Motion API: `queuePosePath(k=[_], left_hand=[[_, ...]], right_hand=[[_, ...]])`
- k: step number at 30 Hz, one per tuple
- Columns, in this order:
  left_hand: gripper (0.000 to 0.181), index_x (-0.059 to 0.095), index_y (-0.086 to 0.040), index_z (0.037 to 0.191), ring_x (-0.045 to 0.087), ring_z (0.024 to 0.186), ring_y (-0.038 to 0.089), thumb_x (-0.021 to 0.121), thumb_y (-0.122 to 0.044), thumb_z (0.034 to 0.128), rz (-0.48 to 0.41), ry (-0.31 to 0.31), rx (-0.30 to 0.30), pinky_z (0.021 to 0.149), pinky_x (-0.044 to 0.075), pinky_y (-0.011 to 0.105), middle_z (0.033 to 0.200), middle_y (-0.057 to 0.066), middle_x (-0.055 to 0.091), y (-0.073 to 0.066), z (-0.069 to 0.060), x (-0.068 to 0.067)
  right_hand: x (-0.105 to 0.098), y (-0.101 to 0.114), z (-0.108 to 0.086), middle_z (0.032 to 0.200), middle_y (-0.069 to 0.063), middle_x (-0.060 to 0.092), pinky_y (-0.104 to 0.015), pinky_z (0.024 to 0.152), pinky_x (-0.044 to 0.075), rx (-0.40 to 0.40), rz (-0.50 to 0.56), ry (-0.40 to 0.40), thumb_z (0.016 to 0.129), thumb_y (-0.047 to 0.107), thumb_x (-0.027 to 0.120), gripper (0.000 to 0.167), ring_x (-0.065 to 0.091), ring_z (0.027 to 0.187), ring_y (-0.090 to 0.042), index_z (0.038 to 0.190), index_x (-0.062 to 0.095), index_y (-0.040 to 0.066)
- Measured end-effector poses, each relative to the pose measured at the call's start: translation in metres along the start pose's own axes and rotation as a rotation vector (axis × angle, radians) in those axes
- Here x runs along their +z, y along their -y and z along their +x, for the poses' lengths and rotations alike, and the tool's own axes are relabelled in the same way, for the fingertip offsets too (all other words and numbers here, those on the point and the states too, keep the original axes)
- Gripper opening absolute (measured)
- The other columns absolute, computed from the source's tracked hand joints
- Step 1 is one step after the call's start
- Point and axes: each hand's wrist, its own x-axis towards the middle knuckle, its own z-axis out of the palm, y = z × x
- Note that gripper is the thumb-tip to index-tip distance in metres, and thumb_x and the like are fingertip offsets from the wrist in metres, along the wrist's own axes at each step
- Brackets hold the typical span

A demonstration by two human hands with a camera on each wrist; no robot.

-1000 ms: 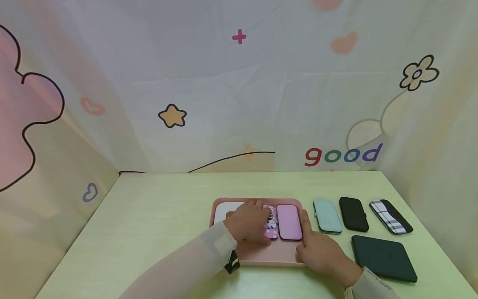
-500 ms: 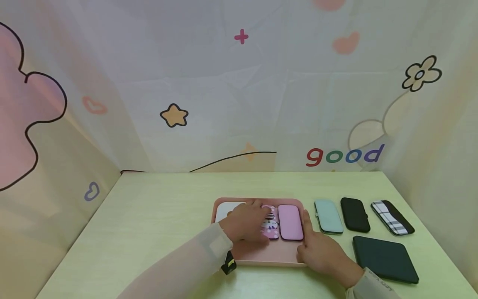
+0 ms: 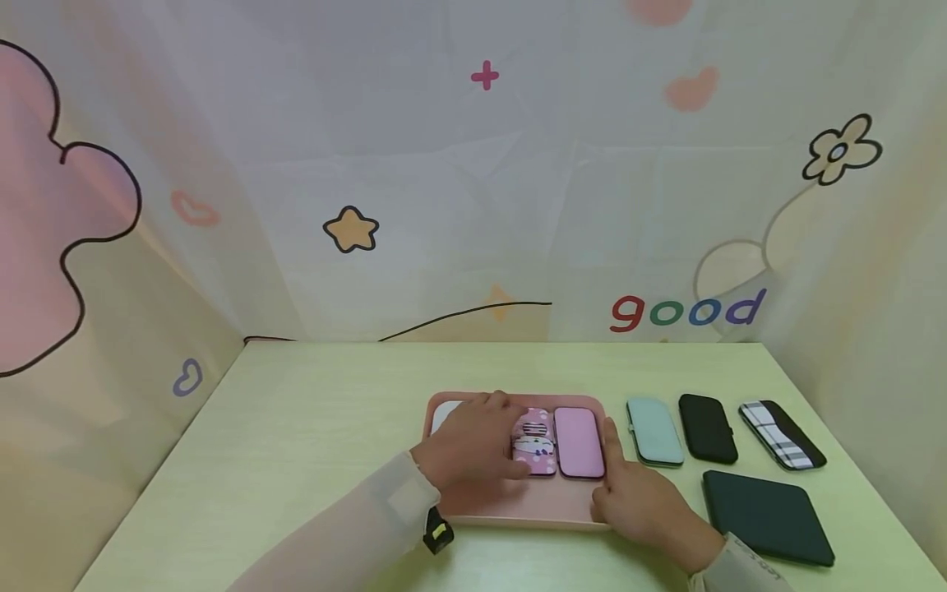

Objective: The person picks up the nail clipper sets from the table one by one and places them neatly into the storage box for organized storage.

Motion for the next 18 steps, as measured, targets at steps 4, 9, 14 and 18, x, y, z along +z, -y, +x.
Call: queuePosePath(k=[4, 9, 14, 18], left_hand=[[0.074, 0.052, -0.019, 0.143, 0.055, 0.126, 0.022, 0.064, -0.064, 0.0846, -0.005, -0.026, -0.041, 0.103, 0.046, 0.038, 0.138, 0.004, 0.055, 0.006, -0.008, -0.001], [0.070, 0.053, -0.022, 0.141, 0.054, 0.126, 0.023, 0.061, -0.064, 0.0855, -0.019, -0.071, -0.069, 0.105, 0.040, 0.048, 0.137, 0.004, 0.056, 0.014, -0.019, -0.007], [0.071, 0.053, -0.019, 0.142, 0.053, 0.126, 0.025, 0.064, -0.061, 0.0856, -0.076, -0.111, -0.082, 0.109, 0.042, 0.043, 0.137, 0.005, 0.055, 0.021, -0.030, -0.023], [0.076, 0.050, -0.019, 0.146, 0.053, 0.128, 0.024, 0.063, -0.063, 0.0854, -0.086, -0.133, -0.111, 0.109, 0.042, 0.043, 0.139, 0.005, 0.054, 0.024, -0.038, -0.030]], right_hand=[[-0.001, -0.001, 0.001, 0.065, -0.001, 0.055, -0.033, 0.051, 0.035, -0.001, -0.003, 0.007, 0.090, 0.022, 0.054, 0.099, 0.049, 0.054, -0.018, 0.159, -0.016, 0.009], [0.000, -0.002, 0.002, 0.065, 0.000, 0.055, -0.032, 0.050, 0.035, 0.002, -0.011, 0.008, 0.090, 0.023, 0.054, 0.100, 0.048, 0.053, -0.017, 0.159, -0.018, 0.011], [0.001, -0.002, 0.004, 0.064, 0.000, 0.056, -0.032, 0.050, 0.034, 0.011, -0.007, 0.007, 0.090, 0.023, 0.054, 0.101, 0.048, 0.053, -0.017, 0.159, -0.018, 0.012], [0.001, -0.002, 0.003, 0.064, -0.001, 0.055, -0.033, 0.051, 0.035, 0.008, -0.008, 0.007, 0.089, 0.023, 0.055, 0.101, 0.048, 0.054, -0.018, 0.159, -0.017, 0.010]])
